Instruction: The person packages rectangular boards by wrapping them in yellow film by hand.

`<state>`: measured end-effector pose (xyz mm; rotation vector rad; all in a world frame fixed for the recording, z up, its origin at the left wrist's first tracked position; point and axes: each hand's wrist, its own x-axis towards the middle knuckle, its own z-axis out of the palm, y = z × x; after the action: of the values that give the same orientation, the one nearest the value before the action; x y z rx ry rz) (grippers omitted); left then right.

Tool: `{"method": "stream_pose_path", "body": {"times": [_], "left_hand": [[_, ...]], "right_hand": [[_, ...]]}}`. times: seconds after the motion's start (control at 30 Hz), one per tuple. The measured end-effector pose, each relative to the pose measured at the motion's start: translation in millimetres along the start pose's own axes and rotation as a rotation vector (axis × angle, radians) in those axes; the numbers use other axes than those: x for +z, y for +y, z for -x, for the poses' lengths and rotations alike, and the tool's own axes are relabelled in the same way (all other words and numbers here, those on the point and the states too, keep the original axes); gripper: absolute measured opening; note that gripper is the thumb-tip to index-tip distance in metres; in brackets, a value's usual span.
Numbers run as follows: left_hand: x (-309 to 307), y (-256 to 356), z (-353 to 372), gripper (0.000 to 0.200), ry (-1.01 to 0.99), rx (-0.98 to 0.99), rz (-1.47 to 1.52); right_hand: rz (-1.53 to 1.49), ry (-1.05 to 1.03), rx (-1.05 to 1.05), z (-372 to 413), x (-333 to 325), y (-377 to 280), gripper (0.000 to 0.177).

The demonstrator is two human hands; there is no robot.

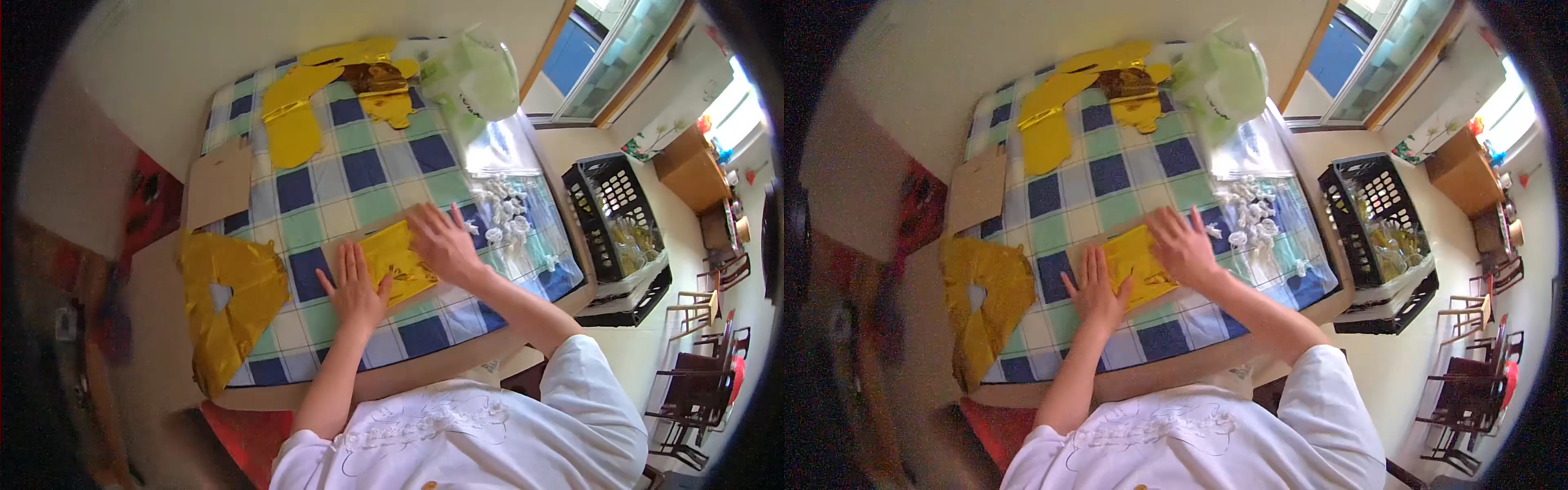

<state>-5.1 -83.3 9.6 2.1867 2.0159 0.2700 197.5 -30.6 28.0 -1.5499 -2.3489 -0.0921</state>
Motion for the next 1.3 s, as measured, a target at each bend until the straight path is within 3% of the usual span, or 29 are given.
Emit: {"method": "stream_pose_path", "body": {"times": [0.07,0.1,0.13,0.17,0.27,0.3,0.37,0.5,0.67,0.8,0.87,1.0,1.03,1.13,1.17,1.3], "left_hand": [[-3,1,1,0.081,0.007,0.001,0.018],[-2,3,2,0.081,0.026,0.016,0.033],[-3,2,3,0.080,0.047,0.027,0.046],[-4,1,3,0.080,0.069,0.031,0.056],[-7,1,3,0.079,0.034,0.019,0.061],[-7,1,4,0.079,0.045,0.017,0.068],[-7,2,4,0.079,0.065,0.022,0.086],[-3,0,4,0.079,0.088,0.028,0.074],[0,1,3,0.079,0.097,0.014,0.077],[-2,2,2,0.079,0.097,0.015,0.069],[0,0,4,0.079,0.120,0.032,0.066],[-5,2,3,0.077,0.075,0.026,0.037],[-6,2,3,0.077,0.052,0.019,0.032],[-7,0,3,0.077,0.034,0.015,0.023],[-6,0,4,0.077,0.033,0.015,0.028],[-5,0,5,0.077,0.086,0.028,0.050]], "right_hand": [[0.058,0.027,0.130,-30,-19,42,0.044],[-0.004,0.158,0.190,-46,-24,70,0.033],[-0.018,0.317,0.243,-62,-19,103,0.034],[0.083,0.273,0.341,-74,-24,130,0.032],[0.141,0.026,0.610,-93,-3,211,0.056],[-0.013,-0.091,0.681,-90,18,240,0.055],[-0.107,-0.088,0.676,-90,22,248,0.040],[-0.121,-0.060,0.645,-91,18,237,0.017],[0.318,0.249,0.287,-93,-17,187,0.006],[0.122,0.568,0.051,-92,-78,96,0.005],[-0.099,0.630,-0.094,-95,-82,59,0.009],[-0.155,0.419,-0.215,-107,-28,23,0.016],[-0.107,0.243,-0.180,-106,-5,24,0.020],[-0.262,0.181,0.143,-94,21,3,0.028],[-0.328,0.141,0.283,-85,18,0,0.040],[-0.366,-0.148,0.454,-57,-5,-6,0.047]]}}
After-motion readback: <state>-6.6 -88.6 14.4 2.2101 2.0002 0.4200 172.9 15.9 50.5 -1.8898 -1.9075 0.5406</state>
